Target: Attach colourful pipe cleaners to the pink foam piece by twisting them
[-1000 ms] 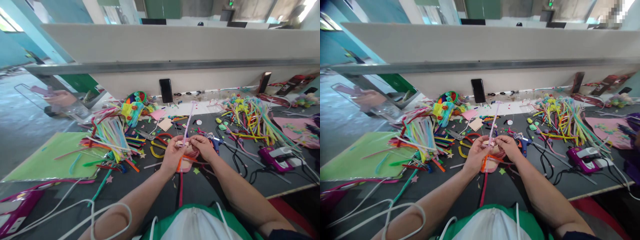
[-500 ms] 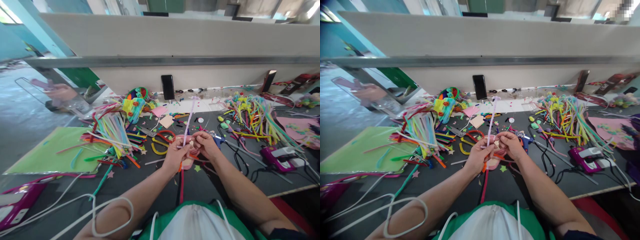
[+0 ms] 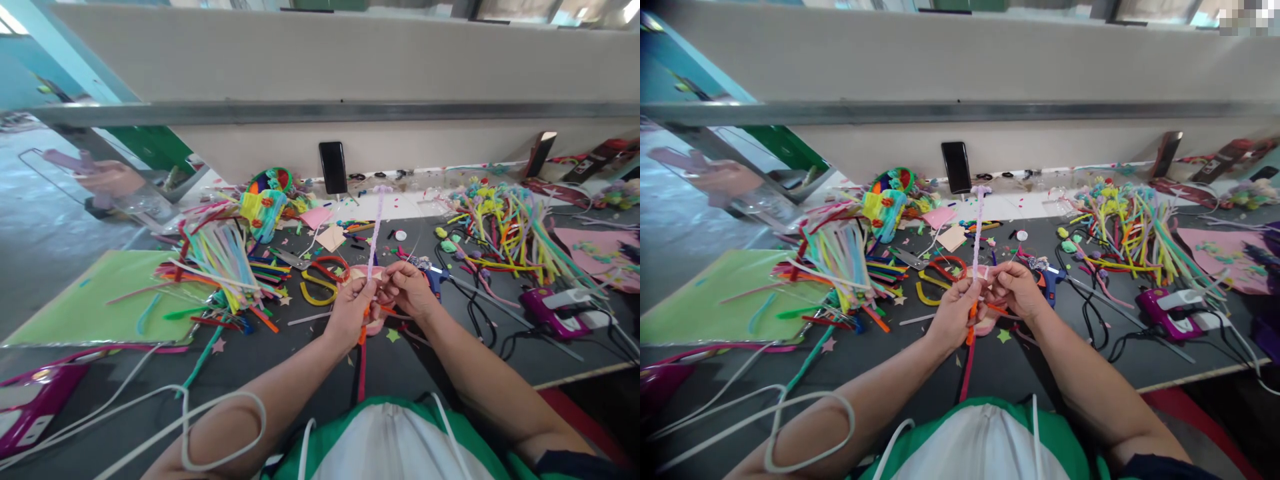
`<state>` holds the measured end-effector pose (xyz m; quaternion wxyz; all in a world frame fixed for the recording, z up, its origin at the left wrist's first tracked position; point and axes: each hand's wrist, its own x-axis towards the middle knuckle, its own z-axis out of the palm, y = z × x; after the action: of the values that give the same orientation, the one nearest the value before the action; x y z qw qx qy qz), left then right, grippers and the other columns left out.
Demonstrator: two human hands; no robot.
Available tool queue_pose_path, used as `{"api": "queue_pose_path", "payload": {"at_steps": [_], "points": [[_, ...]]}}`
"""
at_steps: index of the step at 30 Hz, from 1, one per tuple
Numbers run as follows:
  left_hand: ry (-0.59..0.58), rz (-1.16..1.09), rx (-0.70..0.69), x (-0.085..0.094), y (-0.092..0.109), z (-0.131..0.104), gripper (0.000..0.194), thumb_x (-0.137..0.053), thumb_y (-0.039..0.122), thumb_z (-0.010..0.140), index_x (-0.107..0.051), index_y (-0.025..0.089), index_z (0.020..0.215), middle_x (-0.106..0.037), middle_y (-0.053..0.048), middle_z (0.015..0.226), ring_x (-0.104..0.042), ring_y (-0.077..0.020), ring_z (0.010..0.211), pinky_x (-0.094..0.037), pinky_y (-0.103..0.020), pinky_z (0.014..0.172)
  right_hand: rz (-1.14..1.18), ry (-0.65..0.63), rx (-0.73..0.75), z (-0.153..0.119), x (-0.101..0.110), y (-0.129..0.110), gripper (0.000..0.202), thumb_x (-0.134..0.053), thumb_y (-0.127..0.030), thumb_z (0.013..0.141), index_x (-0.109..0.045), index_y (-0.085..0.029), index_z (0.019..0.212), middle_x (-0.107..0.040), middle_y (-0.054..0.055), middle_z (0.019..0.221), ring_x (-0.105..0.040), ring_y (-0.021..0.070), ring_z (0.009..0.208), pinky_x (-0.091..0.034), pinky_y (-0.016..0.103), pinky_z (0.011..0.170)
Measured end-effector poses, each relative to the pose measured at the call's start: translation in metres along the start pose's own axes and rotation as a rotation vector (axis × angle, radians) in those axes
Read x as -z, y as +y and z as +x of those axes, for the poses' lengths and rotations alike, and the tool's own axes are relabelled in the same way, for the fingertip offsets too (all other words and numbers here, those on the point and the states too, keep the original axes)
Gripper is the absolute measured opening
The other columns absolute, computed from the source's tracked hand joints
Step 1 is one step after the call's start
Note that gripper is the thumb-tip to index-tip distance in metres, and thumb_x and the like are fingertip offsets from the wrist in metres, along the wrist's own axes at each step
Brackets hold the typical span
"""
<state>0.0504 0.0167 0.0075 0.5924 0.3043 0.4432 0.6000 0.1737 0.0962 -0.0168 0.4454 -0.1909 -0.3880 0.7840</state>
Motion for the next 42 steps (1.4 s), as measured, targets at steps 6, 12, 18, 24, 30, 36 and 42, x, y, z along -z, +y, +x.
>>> {"api": "queue_pose_path", "payload": {"at_steps": [6,12,18,24,30,36,42], "points": [[-0.005,-0.008,0.075,-0.003,0.003,0.001,0.036,-0.079,0.034,0.064,-0.064,0.013,0.089,-0.062,0.001,0.059,-0.045,-0.0039,0.036,-0.021,-0.015,0.032,-0.021,0.026,0.013,0.000,-0.001,-0.002,0.027,-0.084,-0.035,0.060,-0.066,-0.020,0.074,-0.060,-0.003,0.062,-0.041,0.0068,0.047,-0.040,0.021,0.044],[0.018,0.008,0.102,-0.003,0.003,0.000,0.039,-0.081,0.036,0.062,-0.064,0.012,0.088,-0.061,0.001,0.057,-0.043,-0.0039,0.035,-0.020,-0.015,0.033,-0.033,0.036,0.000,0.000,-0.001,-0.002,0.026,-0.083,-0.034,0.061,-0.066,-0.020,0.075,-0.058,-0.003,0.061,-0.042,0.0068,0.047,-0.041,0.021,0.045],[0.027,0.040,0.106,-0.001,-0.001,0.001,0.040,-0.079,0.039,0.064,-0.065,0.012,0.091,-0.055,0.003,0.046,-0.041,-0.0045,0.034,-0.020,-0.016,0.034,-0.039,0.037,0.023,0.001,0.000,0.001,0.025,-0.082,-0.031,0.062,-0.066,-0.021,0.080,-0.059,-0.004,0.061,-0.042,0.0060,0.046,-0.039,0.019,0.045],[0.041,0.022,0.105,-0.003,-0.001,-0.001,0.041,-0.081,0.038,0.061,-0.065,0.012,0.088,-0.057,0.003,0.051,-0.042,-0.0039,0.035,-0.023,-0.016,0.034,-0.038,0.005,-0.017,0.001,0.000,0.000,0.031,-0.082,-0.031,0.062,-0.068,-0.022,0.088,-0.059,-0.005,0.061,-0.041,0.0051,0.045,-0.035,0.018,0.044],[-0.007,-0.009,0.125,-0.005,0.002,-0.004,0.040,-0.082,0.035,0.059,-0.061,0.012,0.084,-0.060,0.001,0.055,-0.044,-0.0056,0.035,-0.025,-0.016,0.032,-0.032,-0.178,-0.144,0.000,0.003,-0.012,0.054,-0.084,-0.035,0.058,-0.065,-0.022,0.107,-0.061,-0.006,0.065,-0.030,0.0023,0.041,-0.026,0.017,0.041],[-0.210,0.051,0.233,0.002,0.012,0.001,0.043,-0.079,0.040,0.065,-0.059,0.017,0.096,-0.067,-0.003,0.073,-0.062,-0.0128,0.054,-0.048,-0.022,0.046,0.006,-0.187,-0.123,0.002,0.007,-0.017,0.050,-0.082,-0.036,0.062,-0.065,-0.021,0.106,-0.057,-0.007,0.063,-0.022,0.0015,0.039,-0.019,0.019,0.040],[-0.193,0.415,0.262,0.032,0.040,0.024,0.044,-0.073,0.049,0.069,-0.058,0.014,0.092,-0.067,-0.005,0.080,-0.066,-0.0160,0.068,-0.055,-0.030,0.065,0.112,-0.129,-0.128,0.009,0.017,-0.019,0.029,-0.081,-0.024,0.064,-0.064,-0.019,0.088,-0.056,-0.005,0.064,-0.024,0.0011,0.041,-0.018,0.019,0.042]]}}
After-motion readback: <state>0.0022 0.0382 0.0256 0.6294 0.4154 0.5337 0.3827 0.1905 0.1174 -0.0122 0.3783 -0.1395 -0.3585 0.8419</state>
